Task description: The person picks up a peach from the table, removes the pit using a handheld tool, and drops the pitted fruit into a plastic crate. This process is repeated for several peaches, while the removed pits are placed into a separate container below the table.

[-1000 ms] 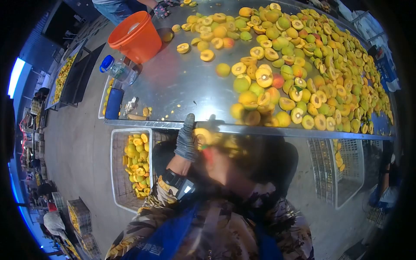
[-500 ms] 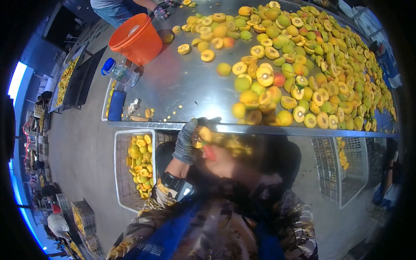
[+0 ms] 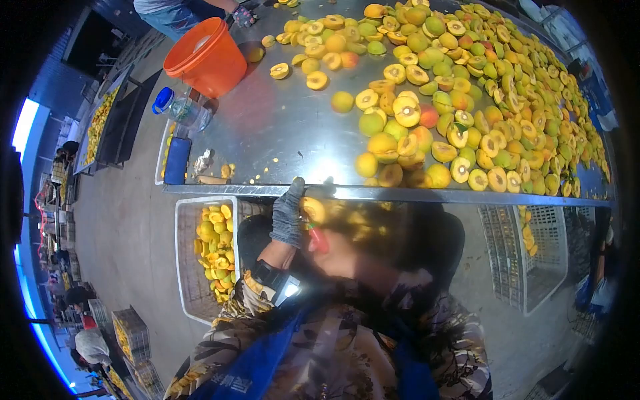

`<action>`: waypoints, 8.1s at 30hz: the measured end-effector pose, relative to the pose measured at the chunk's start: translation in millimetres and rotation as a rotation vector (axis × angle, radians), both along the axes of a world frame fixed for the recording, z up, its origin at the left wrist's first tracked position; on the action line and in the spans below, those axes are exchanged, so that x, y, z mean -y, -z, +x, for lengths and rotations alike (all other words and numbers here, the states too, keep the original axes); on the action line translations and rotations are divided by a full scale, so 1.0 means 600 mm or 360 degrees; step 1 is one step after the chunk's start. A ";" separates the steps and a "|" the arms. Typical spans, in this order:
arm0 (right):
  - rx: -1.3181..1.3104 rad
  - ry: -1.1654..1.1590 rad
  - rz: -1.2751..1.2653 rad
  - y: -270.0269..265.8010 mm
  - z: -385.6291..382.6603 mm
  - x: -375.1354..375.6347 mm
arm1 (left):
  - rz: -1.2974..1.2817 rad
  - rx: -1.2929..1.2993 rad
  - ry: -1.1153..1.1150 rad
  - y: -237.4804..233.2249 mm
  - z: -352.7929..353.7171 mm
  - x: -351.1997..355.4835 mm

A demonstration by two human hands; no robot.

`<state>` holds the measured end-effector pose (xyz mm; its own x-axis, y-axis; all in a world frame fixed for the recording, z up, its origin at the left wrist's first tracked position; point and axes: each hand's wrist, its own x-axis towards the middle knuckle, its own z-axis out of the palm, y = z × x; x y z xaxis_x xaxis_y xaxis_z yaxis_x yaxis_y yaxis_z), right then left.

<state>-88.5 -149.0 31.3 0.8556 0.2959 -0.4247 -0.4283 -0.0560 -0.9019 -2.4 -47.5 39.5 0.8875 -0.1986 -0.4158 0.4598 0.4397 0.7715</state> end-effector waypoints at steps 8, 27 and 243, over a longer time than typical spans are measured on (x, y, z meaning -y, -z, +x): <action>-0.0698 -0.0049 0.0450 -0.037 0.009 0.005 | 0.0081 0.0058 0.0276 0.016 0.009 -0.013; -0.0831 -0.0127 0.1341 -0.010 0.003 0.019 | -0.0614 -0.0727 -0.0028 0.023 0.026 0.006; 0.0472 0.0023 -0.1042 -0.011 -0.040 0.047 | 0.0130 0.0391 0.0284 -0.025 -0.028 0.022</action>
